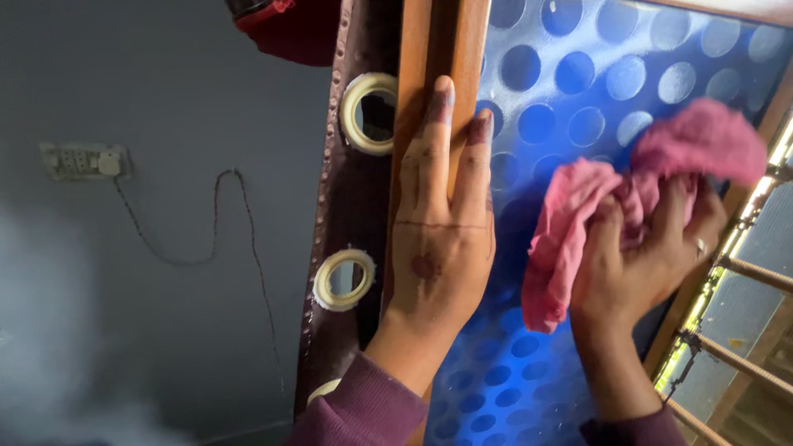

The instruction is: The person wipes a blue patterned window pane and its wooden frame with a pink cloth, then cleans the metal security bars. The person uses steady hand motions to wipe the surfaces.

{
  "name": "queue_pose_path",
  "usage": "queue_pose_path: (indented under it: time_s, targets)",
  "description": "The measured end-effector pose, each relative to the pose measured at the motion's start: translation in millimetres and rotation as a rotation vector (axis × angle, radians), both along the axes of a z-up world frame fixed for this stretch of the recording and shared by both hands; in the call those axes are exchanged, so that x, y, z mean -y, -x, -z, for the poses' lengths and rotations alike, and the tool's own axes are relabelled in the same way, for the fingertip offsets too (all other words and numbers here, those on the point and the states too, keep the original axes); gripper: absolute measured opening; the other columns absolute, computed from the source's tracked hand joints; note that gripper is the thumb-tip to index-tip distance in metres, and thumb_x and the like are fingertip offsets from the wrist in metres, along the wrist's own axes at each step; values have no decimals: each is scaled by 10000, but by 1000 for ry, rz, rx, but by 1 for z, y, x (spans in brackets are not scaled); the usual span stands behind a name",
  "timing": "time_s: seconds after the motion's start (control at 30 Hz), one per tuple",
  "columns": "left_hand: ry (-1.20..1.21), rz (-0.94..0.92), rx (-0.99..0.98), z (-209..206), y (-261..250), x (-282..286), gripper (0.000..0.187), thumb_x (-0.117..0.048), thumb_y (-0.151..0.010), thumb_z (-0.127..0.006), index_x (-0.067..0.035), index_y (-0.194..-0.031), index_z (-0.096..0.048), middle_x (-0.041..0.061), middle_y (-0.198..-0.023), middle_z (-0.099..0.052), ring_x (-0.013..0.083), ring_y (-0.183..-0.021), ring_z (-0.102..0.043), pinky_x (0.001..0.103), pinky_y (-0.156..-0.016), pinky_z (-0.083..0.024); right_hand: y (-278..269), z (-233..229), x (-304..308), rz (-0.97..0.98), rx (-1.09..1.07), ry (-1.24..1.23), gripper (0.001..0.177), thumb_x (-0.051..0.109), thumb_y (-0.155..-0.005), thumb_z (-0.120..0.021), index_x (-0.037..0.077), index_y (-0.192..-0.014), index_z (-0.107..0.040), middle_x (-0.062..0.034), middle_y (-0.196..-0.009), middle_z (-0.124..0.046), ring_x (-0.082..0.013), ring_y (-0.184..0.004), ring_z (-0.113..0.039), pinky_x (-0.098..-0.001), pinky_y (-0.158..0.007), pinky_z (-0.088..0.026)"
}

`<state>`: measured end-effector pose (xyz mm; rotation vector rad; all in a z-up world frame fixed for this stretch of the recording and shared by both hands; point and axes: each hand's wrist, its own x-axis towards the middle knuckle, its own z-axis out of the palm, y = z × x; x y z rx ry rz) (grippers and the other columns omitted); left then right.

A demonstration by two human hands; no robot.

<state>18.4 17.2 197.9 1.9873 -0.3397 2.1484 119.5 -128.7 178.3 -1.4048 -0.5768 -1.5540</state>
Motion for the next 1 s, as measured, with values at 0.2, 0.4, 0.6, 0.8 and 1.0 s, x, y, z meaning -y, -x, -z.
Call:
queue_pose_path:
  time_s: [0.2, 0.4, 0.6, 0.8, 1.0]
  targets:
    - [-17, -10, 6, 1, 1, -1, 517, -3, -1049, -600, -21, -1549, -468, 245, -1678, -301, 431, -1555, -413, 483, -1307, -414, 20, -13, -33, 186, 153, 266, 532, 240, -931, -776, -12, -1377, -629, -300, -1554, -353, -503, -1454, -342, -569, -1229, -290]
    - [-23, -8, 72, -3, 5, -4, 429, 49, -1030, -581, 25, -1456, -545, 264, -1631, -376, 439, -1480, -495, 481, -1253, -451, 3, -26, -11, 229, 131, 237, 408, 155, -976, -692, 11, -1353, -632, -257, -1566, -404, -463, -1427, -412, -500, -1230, -334]
    - [9, -52, 80, -10, 8, 1, 381, 72, -979, -576, 19, -1354, -623, 247, -1572, -463, 409, -1377, -576, 457, -1177, -489, -15, -99, -10, 110, 209, 101, 450, 212, -1003, -741, 20, -1388, -608, -289, -1539, -409, -511, -1398, -404, -525, -1169, -367]
    - [-11, -249, -37, -39, 6, 8, 308, -113, -994, -612, -19, -1286, -635, 211, -1496, -437, 396, -1381, -496, 501, -1183, -416, -1, -104, -24, 242, 335, 363, 485, 228, -978, -788, 87, -1423, -658, -252, -1517, -448, -459, -1425, -415, -506, -1223, -364]
    - [-174, -485, -65, -83, -9, 18, 547, -203, -1047, -491, -16, -1557, -429, 142, -1680, -302, 294, -1587, -270, 452, -1322, -225, -36, -113, 19, 276, 338, 342, 421, 150, -997, -716, 11, -1386, -639, -245, -1533, -443, -427, -1432, -422, -485, -1211, -364]
